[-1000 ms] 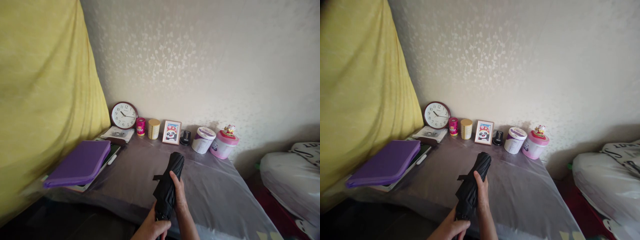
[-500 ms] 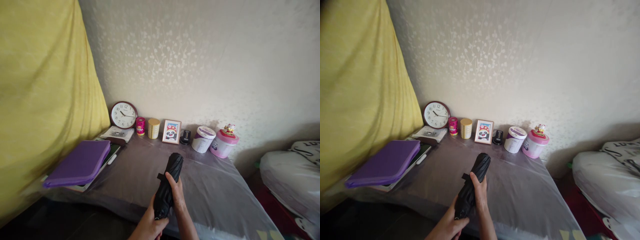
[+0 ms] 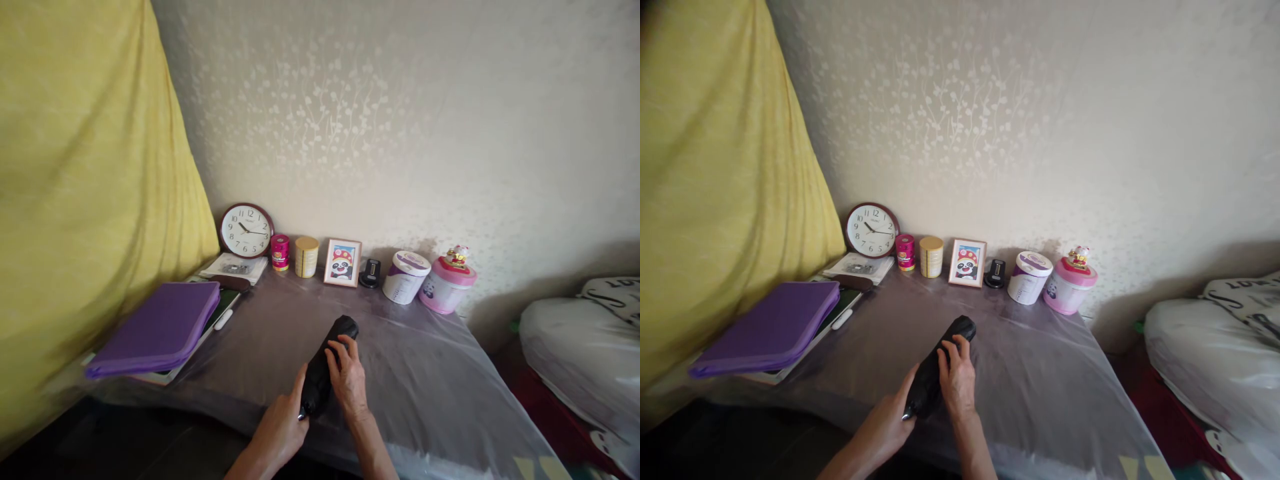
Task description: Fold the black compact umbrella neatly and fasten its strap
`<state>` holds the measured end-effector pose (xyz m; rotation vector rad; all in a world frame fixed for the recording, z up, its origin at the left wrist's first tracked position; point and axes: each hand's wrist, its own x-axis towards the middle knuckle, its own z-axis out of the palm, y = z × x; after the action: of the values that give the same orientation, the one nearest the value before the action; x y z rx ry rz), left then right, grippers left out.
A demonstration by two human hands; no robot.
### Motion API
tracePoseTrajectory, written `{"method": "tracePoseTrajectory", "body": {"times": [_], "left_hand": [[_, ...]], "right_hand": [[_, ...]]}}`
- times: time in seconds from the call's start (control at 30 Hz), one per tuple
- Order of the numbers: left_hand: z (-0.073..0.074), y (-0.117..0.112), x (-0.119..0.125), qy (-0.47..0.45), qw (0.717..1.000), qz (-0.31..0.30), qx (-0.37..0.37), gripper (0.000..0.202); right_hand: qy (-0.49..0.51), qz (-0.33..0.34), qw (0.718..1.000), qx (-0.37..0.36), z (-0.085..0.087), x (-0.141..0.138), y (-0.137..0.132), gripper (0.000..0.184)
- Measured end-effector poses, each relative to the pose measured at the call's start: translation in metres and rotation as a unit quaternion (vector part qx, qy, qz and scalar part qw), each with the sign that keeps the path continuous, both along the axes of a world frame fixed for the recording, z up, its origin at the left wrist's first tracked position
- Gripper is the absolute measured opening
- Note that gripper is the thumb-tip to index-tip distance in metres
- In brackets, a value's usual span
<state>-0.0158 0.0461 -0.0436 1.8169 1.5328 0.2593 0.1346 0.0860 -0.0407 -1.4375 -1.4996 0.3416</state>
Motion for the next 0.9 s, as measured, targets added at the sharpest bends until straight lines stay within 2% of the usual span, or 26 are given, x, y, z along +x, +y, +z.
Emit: {"method": "tracePoseTrajectory", "body": {"times": [0.1, 0.23, 0.47, 0.67, 0.9], "left_hand": [[-0.004, 0.001, -0.002, 0.038, 0.999, -0.006, 0.024, 0.078], [-0.008, 0.000, -0.002, 0.100, 0.993, -0.029, 0.053, 0.079], [-0.005, -0.001, 0.001, 0.101, 0.992, -0.048, 0.061, 0.078], [0.004, -0.002, 0.004, 0.125, 0.990, -0.044, 0.052, 0.075], [0.007, -0.003, 0.008, 0.168, 0.983, -0.057, 0.057, 0.072]], "right_hand": [[0.012, 0.058, 0.998, 0.009, -0.003, 0.001, -0.001, 0.023], [0.059, 0.090, 0.994, 0.013, -0.005, 0.006, -0.001, 0.018], [0.107, 0.135, 0.984, -0.037, -0.005, 0.016, -0.014, 0.014], [0.124, 0.155, 0.979, -0.051, 0.000, 0.017, -0.030, 0.013], [0.114, 0.161, 0.979, -0.045, 0.002, 0.013, -0.013, 0.016]]}}
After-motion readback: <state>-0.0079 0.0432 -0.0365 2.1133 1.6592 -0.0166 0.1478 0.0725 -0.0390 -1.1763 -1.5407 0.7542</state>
